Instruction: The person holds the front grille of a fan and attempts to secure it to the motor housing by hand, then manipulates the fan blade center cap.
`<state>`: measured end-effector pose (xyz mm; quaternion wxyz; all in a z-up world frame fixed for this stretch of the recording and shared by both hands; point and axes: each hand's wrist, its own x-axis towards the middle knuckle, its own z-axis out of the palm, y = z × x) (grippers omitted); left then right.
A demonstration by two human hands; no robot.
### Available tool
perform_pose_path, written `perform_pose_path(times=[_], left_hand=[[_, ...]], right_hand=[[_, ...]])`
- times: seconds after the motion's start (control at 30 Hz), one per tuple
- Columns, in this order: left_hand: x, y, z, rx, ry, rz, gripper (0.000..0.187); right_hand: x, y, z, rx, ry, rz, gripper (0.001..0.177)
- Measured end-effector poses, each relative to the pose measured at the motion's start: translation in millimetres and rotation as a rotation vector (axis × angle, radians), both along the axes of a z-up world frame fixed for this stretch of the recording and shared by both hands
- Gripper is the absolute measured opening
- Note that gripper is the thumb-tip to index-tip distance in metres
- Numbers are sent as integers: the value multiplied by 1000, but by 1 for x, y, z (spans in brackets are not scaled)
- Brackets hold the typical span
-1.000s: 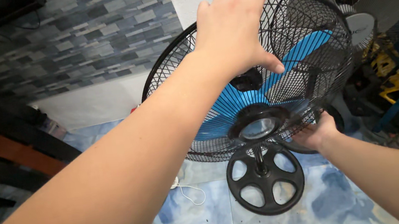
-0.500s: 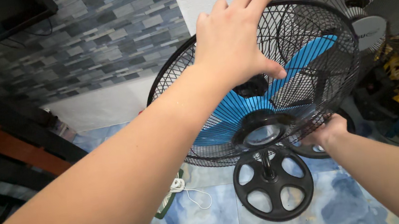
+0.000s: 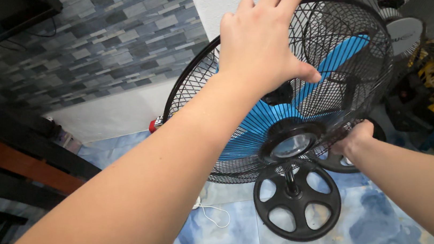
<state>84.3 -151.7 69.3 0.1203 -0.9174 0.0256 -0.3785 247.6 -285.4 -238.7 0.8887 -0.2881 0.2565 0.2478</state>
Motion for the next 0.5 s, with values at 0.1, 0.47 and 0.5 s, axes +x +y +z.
perform_pose_path(times=[0.1, 0.47, 0.5], left_hand=[[-1, 2, -1, -12, 12, 6, 119], [-2, 13, 2, -48, 14, -38, 117], [-2, 13, 2, -49, 16, -43, 117]], right_hand=[[4, 1, -8, -9, -31, 18, 62], [2, 5, -19, 62, -72, -112, 52], [2, 4, -18, 79, -101, -106, 51]])
